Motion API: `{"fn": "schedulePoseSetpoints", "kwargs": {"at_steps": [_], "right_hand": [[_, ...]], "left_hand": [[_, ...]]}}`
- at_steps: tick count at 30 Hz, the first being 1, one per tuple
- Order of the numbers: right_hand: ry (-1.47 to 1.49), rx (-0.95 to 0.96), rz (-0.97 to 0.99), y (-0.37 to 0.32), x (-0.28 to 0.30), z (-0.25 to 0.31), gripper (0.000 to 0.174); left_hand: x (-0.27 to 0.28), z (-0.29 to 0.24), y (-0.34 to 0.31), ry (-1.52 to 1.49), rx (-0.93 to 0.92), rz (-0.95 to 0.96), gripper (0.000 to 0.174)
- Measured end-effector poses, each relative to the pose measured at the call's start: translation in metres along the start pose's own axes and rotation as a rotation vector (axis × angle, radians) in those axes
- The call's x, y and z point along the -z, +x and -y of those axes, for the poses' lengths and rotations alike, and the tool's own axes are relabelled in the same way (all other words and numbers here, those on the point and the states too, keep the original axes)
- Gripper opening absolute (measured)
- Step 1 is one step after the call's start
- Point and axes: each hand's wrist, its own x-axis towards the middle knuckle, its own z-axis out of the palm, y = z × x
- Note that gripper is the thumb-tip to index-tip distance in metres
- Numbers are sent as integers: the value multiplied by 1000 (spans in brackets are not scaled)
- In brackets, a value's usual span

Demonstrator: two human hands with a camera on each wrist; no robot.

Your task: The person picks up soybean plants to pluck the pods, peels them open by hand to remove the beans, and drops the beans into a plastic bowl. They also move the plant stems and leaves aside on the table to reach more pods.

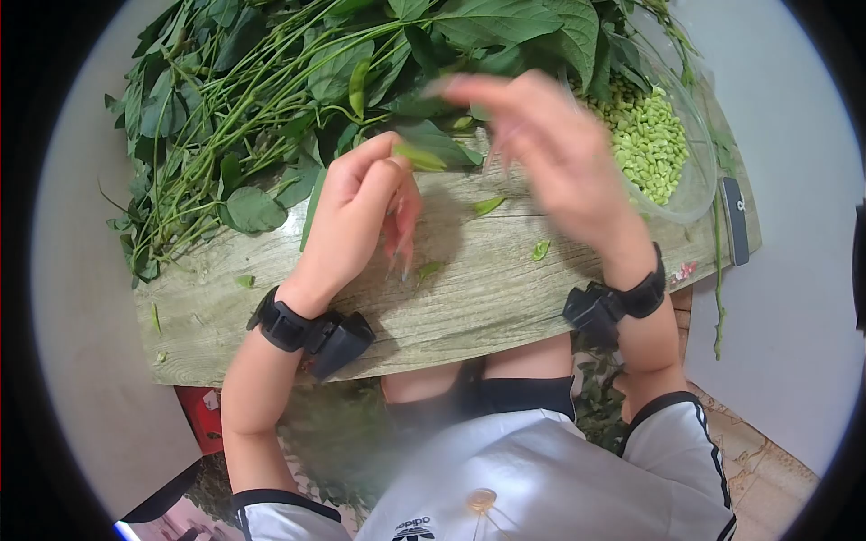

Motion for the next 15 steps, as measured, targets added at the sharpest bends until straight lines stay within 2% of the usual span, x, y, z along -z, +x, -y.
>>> {"fn": "schedulePoseSetpoints", "kwargs": {"at_steps": [1, 2, 3, 4, 6, 7, 9, 11, 13, 15], "right_hand": [[-6, -21, -226, 1, 7, 1, 33], [-152, 88, -404, 5, 21, -5, 36], [-180, 74, -586, 4, 33, -5, 34], [-403, 7, -721, 1, 43, 0, 30], [-472, 159, -870, 0, 57, -3, 29], [-471, 161, -870, -3, 62, -6, 29], [-549, 16, -847, -9, 69, -10, 32], [-648, 11, -894, -8, 68, -14, 31], [-740, 8, -938, -7, 66, -15, 32], [-716, -4, -933, -6, 65, -14, 35]], "left_hand": [[2, -2, -1, 110, -29, 72, 16], [3, -4, -2, 221, -59, 145, 15], [1, -6, -4, 224, -58, 144, 15], [-2, -9, -8, 270, -10, 234, 17], [-2, -9, -9, 336, 71, 414, 16], [-3, -10, -8, 336, 70, 412, 16], [-9, -11, -8, 398, 120, 450, 14], [-8, -16, -4, 507, 190, 465, 13], [-4, -7, -2, 650, -117, 462, 12], [-1, -9, -3, 648, -175, 400, 16]]}}
